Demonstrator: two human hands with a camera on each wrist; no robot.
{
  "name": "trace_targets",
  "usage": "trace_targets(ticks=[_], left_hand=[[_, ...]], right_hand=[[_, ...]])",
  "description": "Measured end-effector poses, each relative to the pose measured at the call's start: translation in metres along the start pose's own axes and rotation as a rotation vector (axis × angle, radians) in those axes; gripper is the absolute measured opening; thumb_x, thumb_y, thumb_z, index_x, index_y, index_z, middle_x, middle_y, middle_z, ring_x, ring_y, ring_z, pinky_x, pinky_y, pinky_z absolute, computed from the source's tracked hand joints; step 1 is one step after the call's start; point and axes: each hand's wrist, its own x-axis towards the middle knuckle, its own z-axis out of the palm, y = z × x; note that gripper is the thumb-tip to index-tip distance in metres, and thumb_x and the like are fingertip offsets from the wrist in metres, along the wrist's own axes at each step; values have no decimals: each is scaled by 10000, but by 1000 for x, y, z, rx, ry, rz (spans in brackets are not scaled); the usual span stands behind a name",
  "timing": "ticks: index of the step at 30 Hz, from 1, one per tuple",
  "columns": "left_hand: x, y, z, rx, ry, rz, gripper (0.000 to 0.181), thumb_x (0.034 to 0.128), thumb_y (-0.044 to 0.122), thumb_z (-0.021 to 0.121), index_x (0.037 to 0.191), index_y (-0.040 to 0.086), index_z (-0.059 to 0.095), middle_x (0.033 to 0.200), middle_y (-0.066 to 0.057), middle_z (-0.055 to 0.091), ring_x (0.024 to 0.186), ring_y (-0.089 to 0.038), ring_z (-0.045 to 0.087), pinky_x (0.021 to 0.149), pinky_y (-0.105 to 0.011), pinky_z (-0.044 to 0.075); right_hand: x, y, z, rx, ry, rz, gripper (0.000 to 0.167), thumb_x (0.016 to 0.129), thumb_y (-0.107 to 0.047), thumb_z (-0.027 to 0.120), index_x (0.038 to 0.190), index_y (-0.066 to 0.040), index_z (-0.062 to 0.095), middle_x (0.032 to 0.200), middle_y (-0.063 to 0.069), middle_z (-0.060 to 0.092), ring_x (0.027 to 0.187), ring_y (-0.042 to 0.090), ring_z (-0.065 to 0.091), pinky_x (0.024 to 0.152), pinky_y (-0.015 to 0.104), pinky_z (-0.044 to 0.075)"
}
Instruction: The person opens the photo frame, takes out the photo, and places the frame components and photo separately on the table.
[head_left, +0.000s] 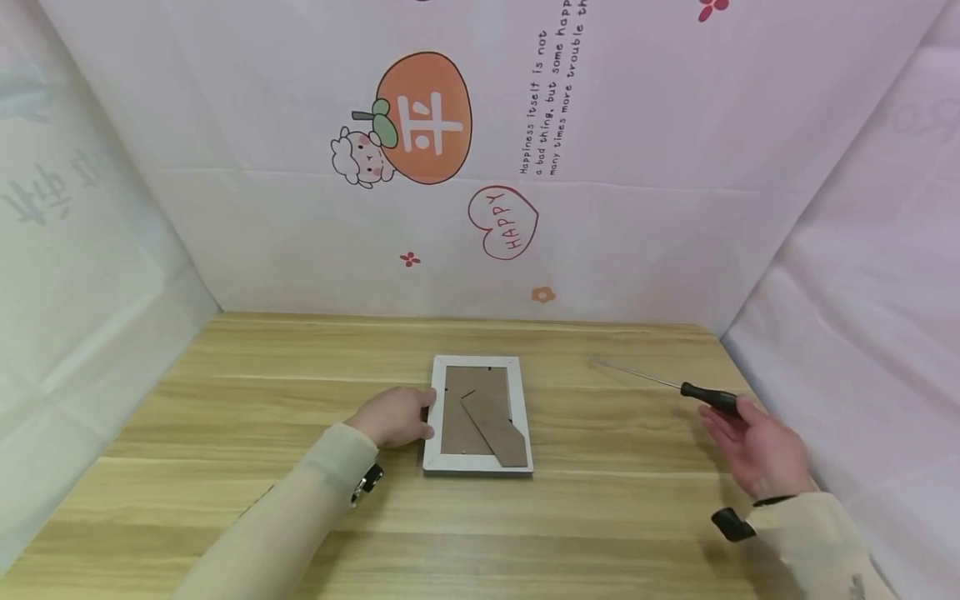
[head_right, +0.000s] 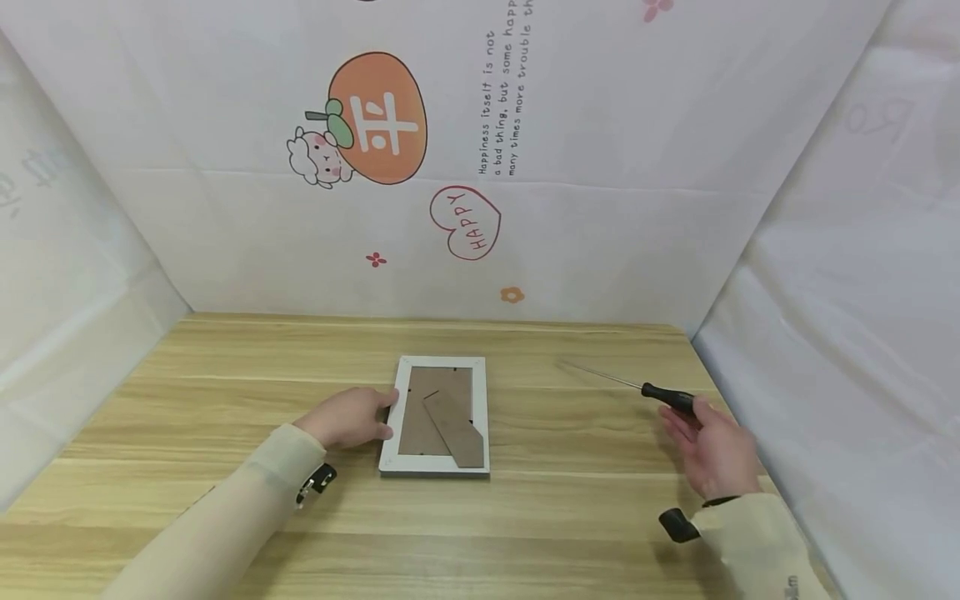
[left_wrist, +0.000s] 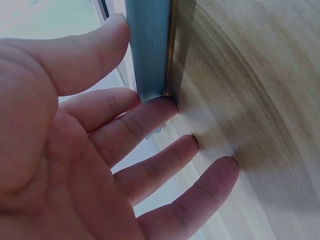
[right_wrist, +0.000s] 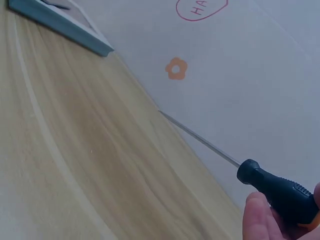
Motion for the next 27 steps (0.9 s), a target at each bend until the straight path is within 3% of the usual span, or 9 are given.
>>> trace_targets(ticks=[6, 10, 17, 27], left_hand=[[0, 2, -2, 3, 0, -2, 630, 896, 207, 749, 1439, 5, 501, 1392, -165, 555, 1285, -334, 508, 1074, -463, 394], [0, 2, -2, 0, -1, -3, 629, 890, 199, 753, 1434, 3, 507, 1384, -170, 561, 1275, -338, 517, 1066, -466, 402], [0, 1, -1, -9, -1, -7, 625, 887, 200, 755, 1430, 6, 513, 1391, -162, 557, 1286, -341, 506, 1071, -464, 397], [3, -2, 0, -7, -2, -21, 634, 889, 208, 755, 1444, 28, 506, 1401, -148, 551, 1287, -336, 505, 1067, -467, 400]], right_hand=[[1, 6, 8, 118, -35, 9, 167, 1049, -137, 494, 1160, -13, 493, 1045, 221, 640, 1050, 358, 658, 1043, 379, 431], [2, 13, 13, 139, -78, 17, 173, 1059, -128, 468, 1170, 5, 484, 1062, 233, 613, 1057, 376, 649, 1062, 391, 405], [7, 33, 28, 56, -150, 15, 208, 1060, -148, 475, 1164, 16, 549, 1088, 228, 661, 1068, 349, 657, 1038, 387, 434], [12, 57, 59, -59, -176, 41, 250, 1051, -169, 503, 1222, 11, 533, 1110, 189, 676, 1089, 301, 656, 1045, 358, 425]])
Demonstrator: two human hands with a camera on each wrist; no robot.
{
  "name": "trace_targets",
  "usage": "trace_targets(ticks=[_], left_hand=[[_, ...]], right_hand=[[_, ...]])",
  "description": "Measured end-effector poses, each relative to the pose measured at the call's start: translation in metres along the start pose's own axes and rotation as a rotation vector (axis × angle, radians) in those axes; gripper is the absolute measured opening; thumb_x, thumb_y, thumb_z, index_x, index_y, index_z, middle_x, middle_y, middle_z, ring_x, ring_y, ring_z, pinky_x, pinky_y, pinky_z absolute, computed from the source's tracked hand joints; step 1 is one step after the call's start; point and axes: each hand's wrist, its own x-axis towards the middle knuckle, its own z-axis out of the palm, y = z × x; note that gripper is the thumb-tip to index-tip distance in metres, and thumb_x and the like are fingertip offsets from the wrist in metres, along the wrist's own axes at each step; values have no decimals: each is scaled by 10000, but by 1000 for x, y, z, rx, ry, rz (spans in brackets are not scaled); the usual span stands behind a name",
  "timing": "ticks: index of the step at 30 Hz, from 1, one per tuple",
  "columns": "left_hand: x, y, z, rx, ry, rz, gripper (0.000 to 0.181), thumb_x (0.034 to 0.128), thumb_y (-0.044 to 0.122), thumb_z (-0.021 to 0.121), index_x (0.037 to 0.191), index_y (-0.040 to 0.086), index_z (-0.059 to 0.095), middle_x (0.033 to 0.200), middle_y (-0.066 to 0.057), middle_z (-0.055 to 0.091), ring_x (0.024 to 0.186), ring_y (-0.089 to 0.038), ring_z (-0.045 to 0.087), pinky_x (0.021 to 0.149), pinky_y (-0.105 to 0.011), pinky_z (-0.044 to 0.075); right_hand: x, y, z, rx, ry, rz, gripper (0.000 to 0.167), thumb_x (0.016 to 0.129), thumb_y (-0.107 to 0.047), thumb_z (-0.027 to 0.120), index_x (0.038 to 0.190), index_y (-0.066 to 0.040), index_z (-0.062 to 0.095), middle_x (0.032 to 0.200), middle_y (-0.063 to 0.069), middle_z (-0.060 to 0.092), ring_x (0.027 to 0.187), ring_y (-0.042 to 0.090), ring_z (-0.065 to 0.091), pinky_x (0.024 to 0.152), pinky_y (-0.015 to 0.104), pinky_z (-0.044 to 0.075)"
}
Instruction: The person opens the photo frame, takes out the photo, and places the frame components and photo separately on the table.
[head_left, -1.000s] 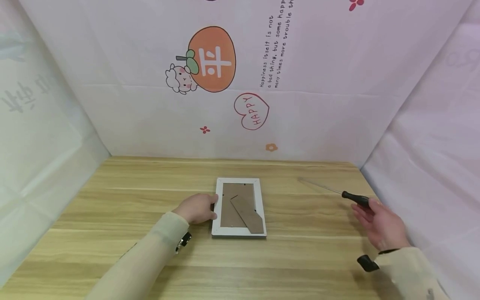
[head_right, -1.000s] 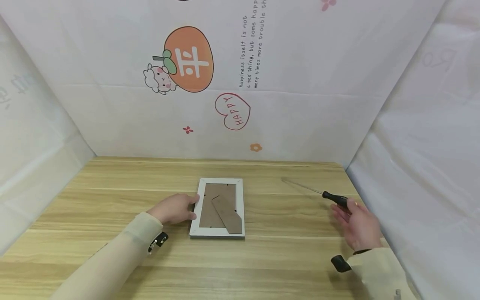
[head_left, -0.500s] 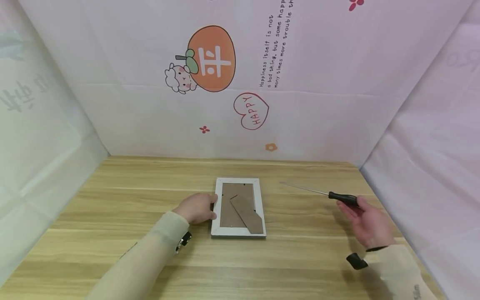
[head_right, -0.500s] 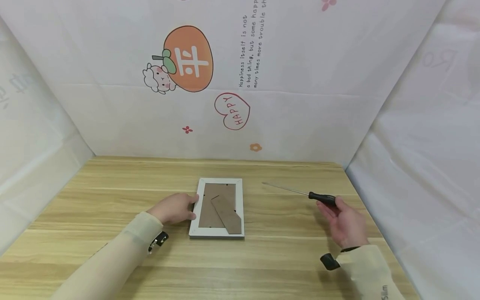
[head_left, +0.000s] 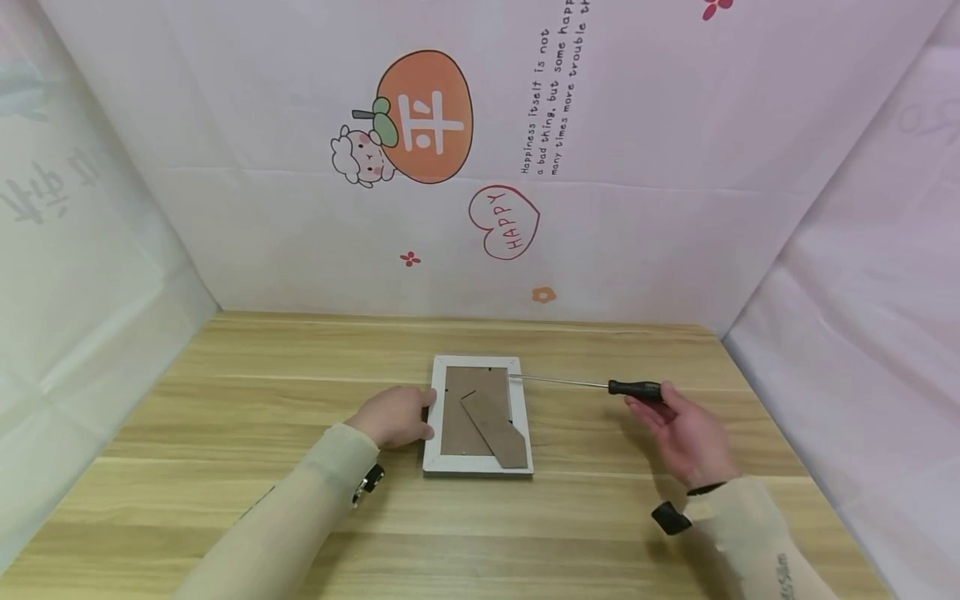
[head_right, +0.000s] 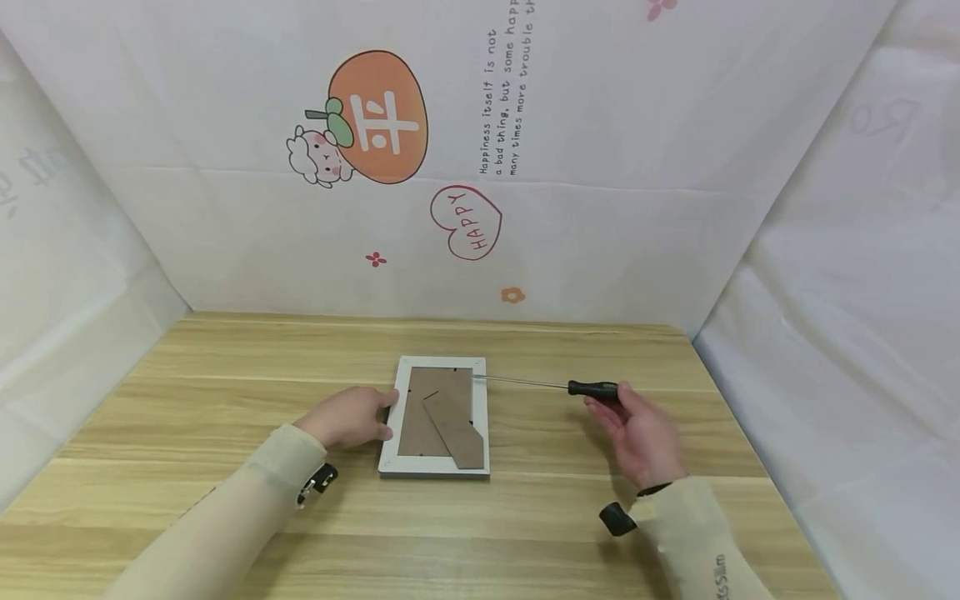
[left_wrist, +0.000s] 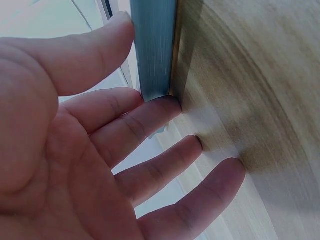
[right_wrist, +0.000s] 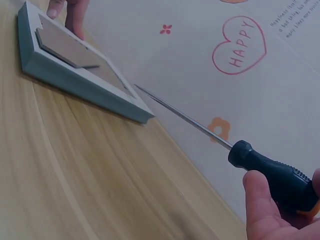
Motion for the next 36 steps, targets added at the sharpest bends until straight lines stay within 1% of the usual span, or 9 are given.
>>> trace_targets(ticks=[4, 7, 14, 19, 23, 29, 32, 36], left_hand=[[1, 1, 1, -3, -2, -3, 639, 892, 215, 755, 1449, 33, 500, 1406, -142, 547, 1292, -332, 500, 1070, -465, 397], [0, 1, 1, -14, 0, -3, 638, 891, 213, 757, 1446, 29, 502, 1408, -144, 545, 1295, -333, 496, 1072, -467, 395], [1, 1, 0, -4, 0, -5, 633, 890, 207, 755, 1443, 26, 505, 1406, -145, 548, 1296, -334, 495, 1074, -465, 393], [1, 1, 1, -8, 1, 2, 632, 889, 205, 757, 1440, 20, 507, 1404, -149, 549, 1300, -335, 492, 1077, -462, 390], [1, 0, 1, -9, 5, 2, 637, 884, 201, 761, 1439, 19, 507, 1405, -148, 548, 1301, -335, 491, 1079, -463, 387], [2, -2, 2, -15, 6, -2, 643, 882, 204, 764, 1441, 22, 506, 1412, -145, 541, 1304, -335, 487, 1079, -467, 386], [2, -1, 2, -20, 6, -3, 642, 884, 211, 762, 1444, 29, 504, 1421, -138, 534, 1312, -330, 479, 1087, -464, 377], [2, 0, 1, -24, 0, -2, 642, 885, 210, 762, 1443, 26, 504, 1425, -142, 529, 1318, -337, 471, 1091, -470, 370]], right_hand=[[4, 6, 10, -52, -15, 4, 243, 1058, -175, 486, 1172, 13, 588, 1100, 187, 688, 1072, 287, 666, 1033, 359, 435], [7, 11, 18, -84, -20, 12, 257, 1061, -181, 481, 1183, 18, 590, 1104, 183, 690, 1071, 281, 667, 1033, 362, 435], [13, 21, 36, -157, -4, 39, 314, 1060, -197, 492, 1259, 43, 531, 1114, 170, 686, 1091, 279, 657, 1034, 373, 433], [19, 26, 47, -216, 9, 49, 402, 1062, -214, 491, 1337, 74, 436, 1124, 165, 670, 1129, 286, 635, 1031, 372, 440], [23, 29, 54, -275, 18, 48, 454, 1059, -249, 500, 1365, 74, 406, 1136, 159, 650, 1116, 267, 640, 1026, 364, 446], [30, 32, 69, -364, 20, 44, 448, 1062, -288, 487, 1343, 55, 429, 1188, 167, 592, 1103, 248, 639, 1003, 342, 467], [34, 33, 77, -376, 24, 49, 435, 1063, -289, 482, 1332, 50, 437, 1199, 177, 576, 1100, 252, 634, 1001, 341, 470], [37, 33, 84, -389, 35, 50, 400, 1060, -283, 489, 1304, 32, 462, 1169, 165, 605, 1069, 244, 644, 993, 344, 478]])
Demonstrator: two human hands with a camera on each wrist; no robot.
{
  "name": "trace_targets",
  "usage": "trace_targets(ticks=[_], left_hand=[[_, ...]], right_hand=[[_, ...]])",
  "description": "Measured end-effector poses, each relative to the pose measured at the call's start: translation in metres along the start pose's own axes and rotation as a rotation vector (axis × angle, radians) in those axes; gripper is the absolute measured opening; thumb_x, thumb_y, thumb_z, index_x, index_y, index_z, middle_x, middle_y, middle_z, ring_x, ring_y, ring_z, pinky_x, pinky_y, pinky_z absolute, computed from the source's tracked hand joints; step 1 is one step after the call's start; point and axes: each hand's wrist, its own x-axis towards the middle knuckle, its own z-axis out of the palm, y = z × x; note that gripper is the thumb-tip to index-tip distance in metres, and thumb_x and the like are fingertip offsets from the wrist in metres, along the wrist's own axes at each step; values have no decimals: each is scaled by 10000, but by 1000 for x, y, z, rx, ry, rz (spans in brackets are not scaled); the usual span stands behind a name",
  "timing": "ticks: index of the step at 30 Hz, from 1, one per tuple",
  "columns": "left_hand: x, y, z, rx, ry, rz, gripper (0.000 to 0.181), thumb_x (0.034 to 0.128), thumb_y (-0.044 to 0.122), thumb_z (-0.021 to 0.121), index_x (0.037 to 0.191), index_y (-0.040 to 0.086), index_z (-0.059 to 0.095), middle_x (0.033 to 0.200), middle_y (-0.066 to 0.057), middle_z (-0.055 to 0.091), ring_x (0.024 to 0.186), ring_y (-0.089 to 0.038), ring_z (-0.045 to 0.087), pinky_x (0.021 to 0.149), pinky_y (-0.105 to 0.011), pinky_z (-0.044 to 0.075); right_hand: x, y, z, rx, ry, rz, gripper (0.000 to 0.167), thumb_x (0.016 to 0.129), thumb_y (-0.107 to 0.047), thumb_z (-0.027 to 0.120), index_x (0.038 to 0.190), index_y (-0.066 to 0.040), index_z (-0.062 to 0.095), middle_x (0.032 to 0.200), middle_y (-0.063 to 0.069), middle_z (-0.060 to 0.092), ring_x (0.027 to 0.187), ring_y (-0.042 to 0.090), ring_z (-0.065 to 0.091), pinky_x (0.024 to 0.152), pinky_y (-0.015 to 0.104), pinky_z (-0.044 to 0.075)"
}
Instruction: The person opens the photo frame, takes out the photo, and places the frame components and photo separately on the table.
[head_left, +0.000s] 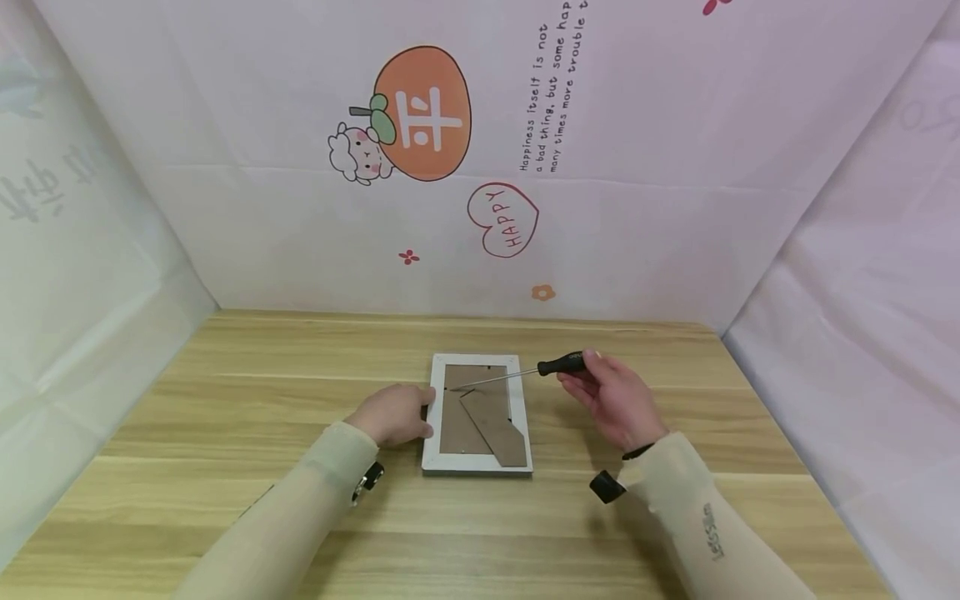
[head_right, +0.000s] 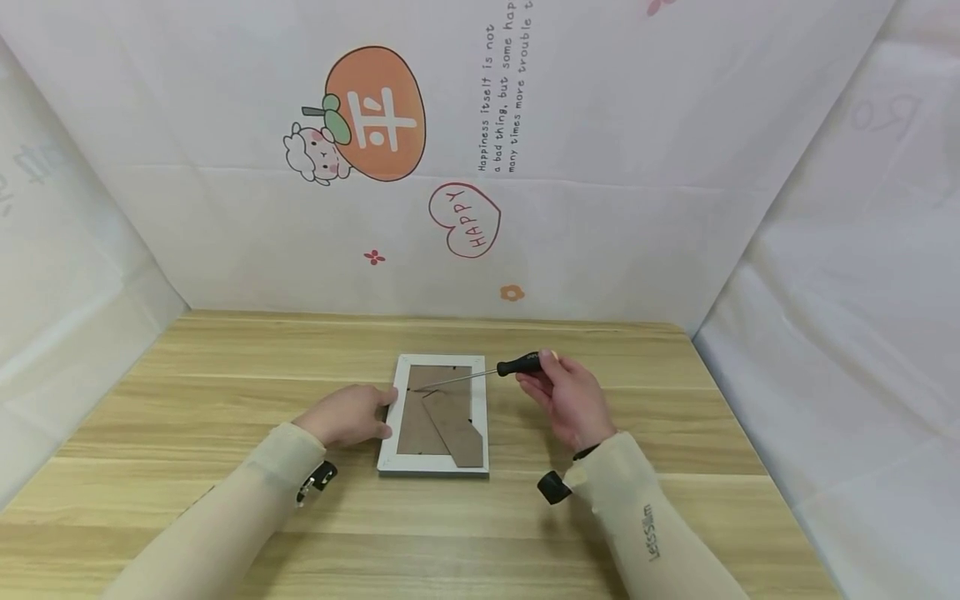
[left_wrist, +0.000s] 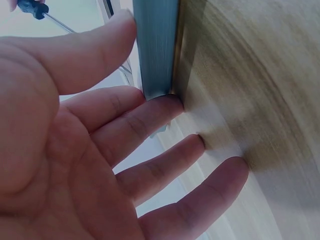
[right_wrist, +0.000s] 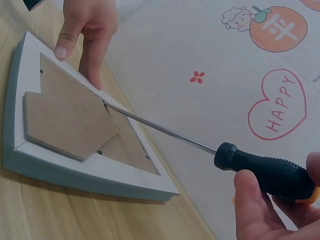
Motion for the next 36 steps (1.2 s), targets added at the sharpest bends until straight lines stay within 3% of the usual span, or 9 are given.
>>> trace_targets(ticks=[10, 18, 27, 36], left_hand=[[-1, -1, -4, 33, -20, 33, 627, 899, 228, 753, 1438, 22, 508, 1404, -161, 545, 1306, -343, 485, 1088, -483, 374], [0, -3, -5, 59, -21, 74, 625, 903, 244, 754, 1430, 8, 513, 1387, -186, 553, 1294, -349, 496, 1089, -472, 377], [-1, -3, -9, 111, -47, 110, 641, 907, 254, 750, 1432, -12, 496, 1378, -207, 553, 1272, -374, 512, 1086, -475, 380], [3, -3, -9, 134, -63, 131, 648, 907, 268, 748, 1438, -1, 493, 1353, -202, 575, 1244, -366, 540, 1073, -464, 398]], right_hand=[[7, 0, 4, 13, 17, 3, 342, 1048, -263, 519, 1253, 6, 471, 1058, 119, 662, 938, 189, 684, 944, 318, 510], [16, 10, 0, 51, 73, 61, 349, 1076, -249, 453, 1309, 10, 458, 1160, 174, 600, 1011, 227, 670, 954, 321, 504], [23, 21, 1, 107, 129, 75, 300, 1083, -207, 434, 1286, 11, 461, 1134, 168, 601, 1067, 282, 646, 973, 350, 496], [24, 21, 3, 69, 163, 40, 294, 1079, -221, 453, 1248, 16, 493, 1031, 144, 648, 917, 221, 688, 914, 321, 531]])
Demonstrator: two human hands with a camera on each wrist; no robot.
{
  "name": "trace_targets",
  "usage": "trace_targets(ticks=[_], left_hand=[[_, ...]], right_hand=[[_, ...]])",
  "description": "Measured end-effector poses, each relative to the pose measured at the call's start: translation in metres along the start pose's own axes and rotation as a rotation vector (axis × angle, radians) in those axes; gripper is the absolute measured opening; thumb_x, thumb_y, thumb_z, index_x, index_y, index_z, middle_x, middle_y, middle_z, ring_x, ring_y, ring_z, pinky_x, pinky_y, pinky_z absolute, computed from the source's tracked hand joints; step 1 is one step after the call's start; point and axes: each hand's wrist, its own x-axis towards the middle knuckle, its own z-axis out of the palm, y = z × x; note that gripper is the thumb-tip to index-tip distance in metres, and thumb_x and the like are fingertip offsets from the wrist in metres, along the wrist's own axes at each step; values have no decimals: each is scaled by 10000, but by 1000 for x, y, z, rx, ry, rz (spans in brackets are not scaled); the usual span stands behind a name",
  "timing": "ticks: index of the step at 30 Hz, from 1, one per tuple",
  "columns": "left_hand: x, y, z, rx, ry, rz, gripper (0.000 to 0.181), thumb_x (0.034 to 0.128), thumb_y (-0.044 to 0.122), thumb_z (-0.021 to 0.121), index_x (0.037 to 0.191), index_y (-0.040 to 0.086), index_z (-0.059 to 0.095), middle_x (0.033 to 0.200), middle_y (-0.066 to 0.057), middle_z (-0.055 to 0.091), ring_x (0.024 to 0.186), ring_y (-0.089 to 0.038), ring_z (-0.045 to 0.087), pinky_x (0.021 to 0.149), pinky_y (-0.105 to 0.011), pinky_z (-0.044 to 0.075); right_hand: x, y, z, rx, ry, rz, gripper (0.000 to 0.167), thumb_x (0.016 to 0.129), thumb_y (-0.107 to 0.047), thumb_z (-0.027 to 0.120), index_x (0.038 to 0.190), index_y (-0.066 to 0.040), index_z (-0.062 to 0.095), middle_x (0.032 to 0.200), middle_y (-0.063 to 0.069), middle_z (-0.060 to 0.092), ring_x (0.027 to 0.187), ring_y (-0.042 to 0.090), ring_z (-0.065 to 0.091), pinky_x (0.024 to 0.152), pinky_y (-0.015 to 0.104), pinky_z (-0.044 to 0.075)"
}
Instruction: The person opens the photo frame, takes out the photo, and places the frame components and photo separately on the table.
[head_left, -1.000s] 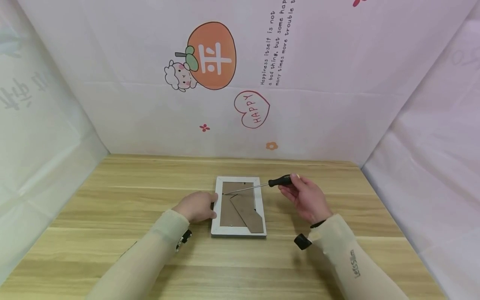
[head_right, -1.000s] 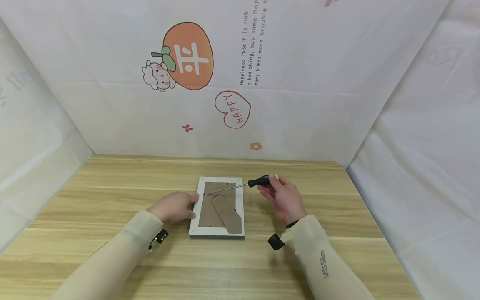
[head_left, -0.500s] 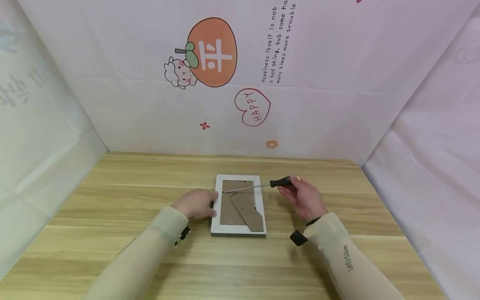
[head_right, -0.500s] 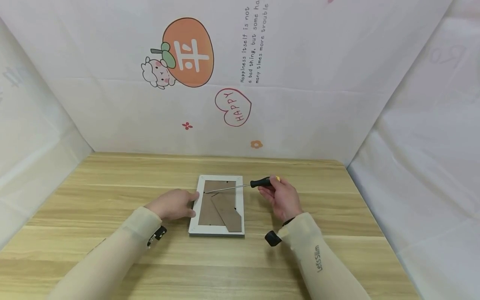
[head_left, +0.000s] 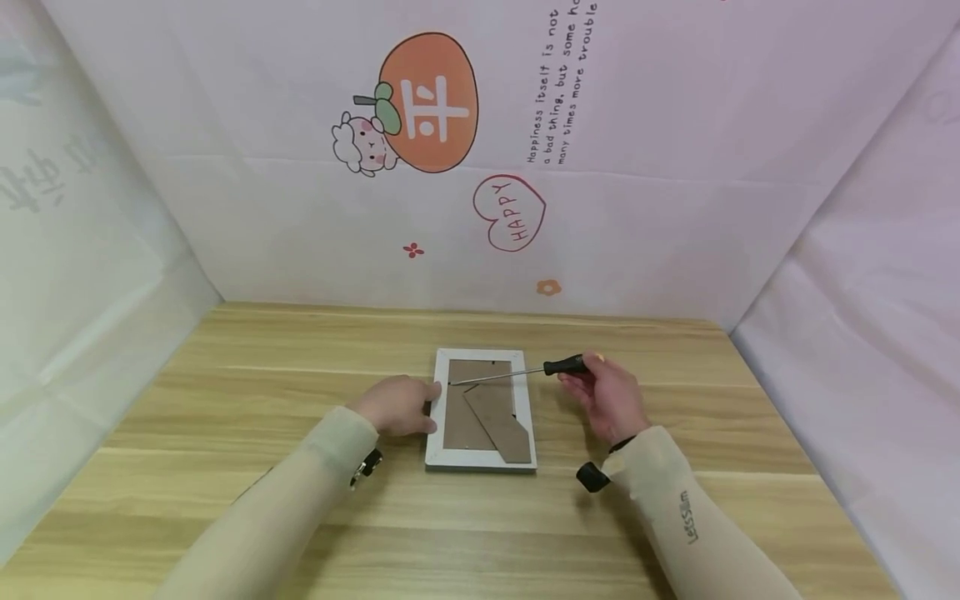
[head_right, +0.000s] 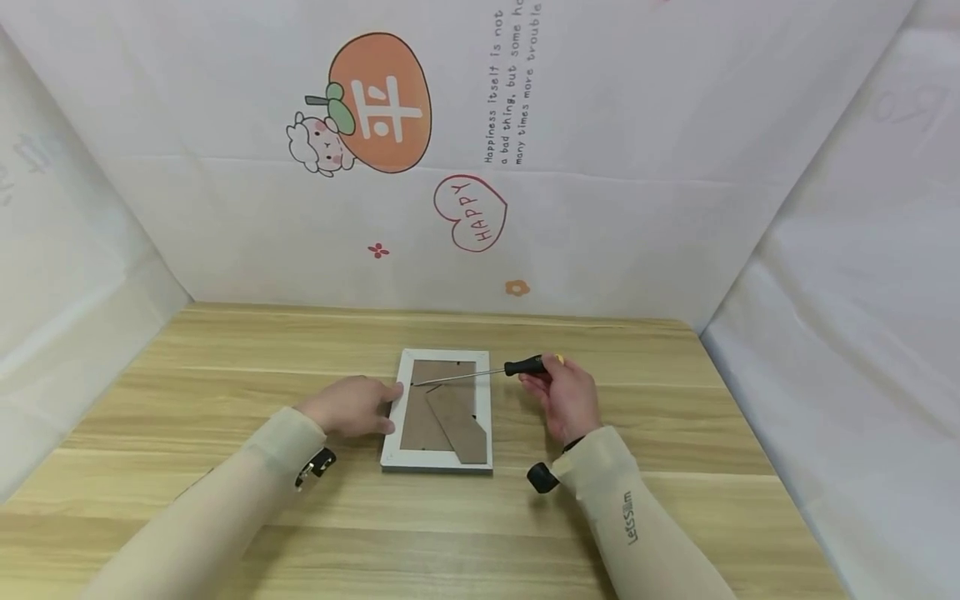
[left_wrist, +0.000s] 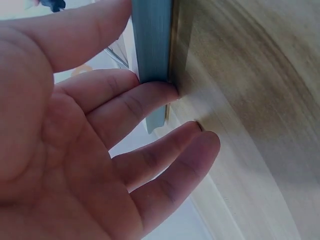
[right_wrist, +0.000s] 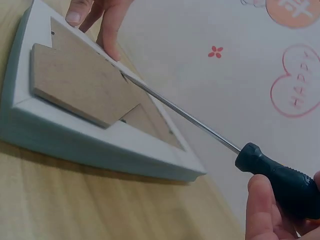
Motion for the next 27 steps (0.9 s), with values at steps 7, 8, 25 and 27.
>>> trace_targets(ticks=[7, 8, 25, 27], left_hand=[[2, 0, 0, 4, -9, 0, 641, 899, 272, 759, 1426, 4, 511, 1353, -193, 578, 1246, -361, 539, 1076, -462, 395], [2, 0, -1, 4, -8, -2, 639, 899, 272, 759, 1425, 3, 513, 1355, -191, 577, 1246, -361, 539, 1076, -462, 395], [3, 4, -2, 33, -5, -28, 619, 901, 288, 756, 1413, 20, 535, 1354, -167, 585, 1237, -358, 546, 1063, -466, 409], [3, 4, -1, 30, -9, -43, 626, 901, 288, 756, 1421, 23, 528, 1364, -160, 579, 1242, -348, 544, 1061, -462, 413]], right_hand=[[-8, -12, 18, -201, -25, -140, 269, 1064, -180, 467, 1205, 49, 488, 1011, 194, 650, 785, 199, 708, 804, 310, 576], [-9, -14, 21, -249, -30, -161, 272, 1063, -176, 466, 1208, 53, 489, 1035, 213, 641, 793, 213, 710, 802, 312, 578], [-25, -38, 72, -609, -29, -430, 280, 1024, -265, 522, 1087, 0, 583, 983, 174, 664, 829, 275, 687, 763, 361, 589], [-19, -34, 70, -484, -19, -396, 270, 1033, -220, 510, 1109, 31, 572, 1034, 194, 675, 910, 295, 683, 833, 379, 571]])
